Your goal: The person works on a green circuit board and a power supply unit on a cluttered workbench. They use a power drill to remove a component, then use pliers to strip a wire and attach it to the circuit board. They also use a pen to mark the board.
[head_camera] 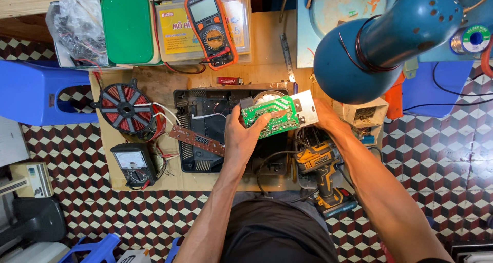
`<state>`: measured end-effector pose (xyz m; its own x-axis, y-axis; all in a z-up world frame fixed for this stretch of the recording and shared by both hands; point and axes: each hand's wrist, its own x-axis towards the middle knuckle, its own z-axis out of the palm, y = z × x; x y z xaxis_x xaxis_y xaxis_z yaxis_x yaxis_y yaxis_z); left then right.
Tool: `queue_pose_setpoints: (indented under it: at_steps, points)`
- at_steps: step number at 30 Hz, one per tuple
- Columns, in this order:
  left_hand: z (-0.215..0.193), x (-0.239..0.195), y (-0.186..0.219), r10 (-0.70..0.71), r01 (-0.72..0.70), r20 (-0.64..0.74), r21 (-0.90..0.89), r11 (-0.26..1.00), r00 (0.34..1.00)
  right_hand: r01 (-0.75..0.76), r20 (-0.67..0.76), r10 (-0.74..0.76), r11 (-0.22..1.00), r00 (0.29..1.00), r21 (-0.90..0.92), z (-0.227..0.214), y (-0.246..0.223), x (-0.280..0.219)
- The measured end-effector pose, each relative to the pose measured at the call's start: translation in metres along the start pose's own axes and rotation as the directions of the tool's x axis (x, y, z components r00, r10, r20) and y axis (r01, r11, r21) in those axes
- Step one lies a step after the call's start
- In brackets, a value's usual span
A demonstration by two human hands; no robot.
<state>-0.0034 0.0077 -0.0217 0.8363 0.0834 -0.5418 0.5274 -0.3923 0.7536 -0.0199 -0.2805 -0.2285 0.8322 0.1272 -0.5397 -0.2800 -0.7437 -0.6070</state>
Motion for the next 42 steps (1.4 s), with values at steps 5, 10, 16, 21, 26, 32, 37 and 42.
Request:
queue_pose_setpoints:
  at_steps: [5,10,16,21,26,32,37,42]
  points:
    - [-0.001,-0.004,0.002,-0.042,0.042,0.021,-0.016,0.999,0.999,0.000,-0.022,-0.002,0.996,1.000,-0.089,0.007,0.004,0.019]
    - [-0.001,-0.005,0.007,-0.036,0.037,0.018,-0.048,0.998,0.999,-0.056,-0.047,0.050,0.988,0.998,-0.142,0.006,0.005,0.023]
    - [-0.005,-0.008,0.015,-0.087,0.089,0.056,-0.042,0.995,0.995,-0.085,-0.093,0.070,0.981,0.993,-0.173,0.003,-0.003,0.026]
    - [-0.005,-0.012,0.021,-0.046,0.053,0.057,-0.124,0.991,0.997,-0.087,-0.176,0.057,0.982,0.983,-0.170,0.004,-0.015,0.021]
    - [-0.004,-0.013,0.022,-0.074,0.083,0.061,-0.152,0.985,0.995,-0.051,-0.173,0.029,0.991,0.984,-0.125,0.005,-0.029,0.012]
    - [-0.003,-0.011,0.018,-0.065,0.070,0.046,-0.124,0.990,0.997,-0.046,-0.140,0.036,0.996,0.989,-0.073,0.009,-0.037,0.004]
    - [-0.002,-0.011,0.020,-0.068,0.070,0.028,-0.114,0.991,0.997,0.123,-0.458,-0.171,0.983,0.872,-0.133,-0.014,-0.044,-0.003]
    - [-0.004,-0.014,0.022,-0.059,0.070,0.061,-0.182,0.981,0.996,-0.091,-0.382,0.060,0.994,0.922,-0.065,-0.050,-0.061,-0.041]
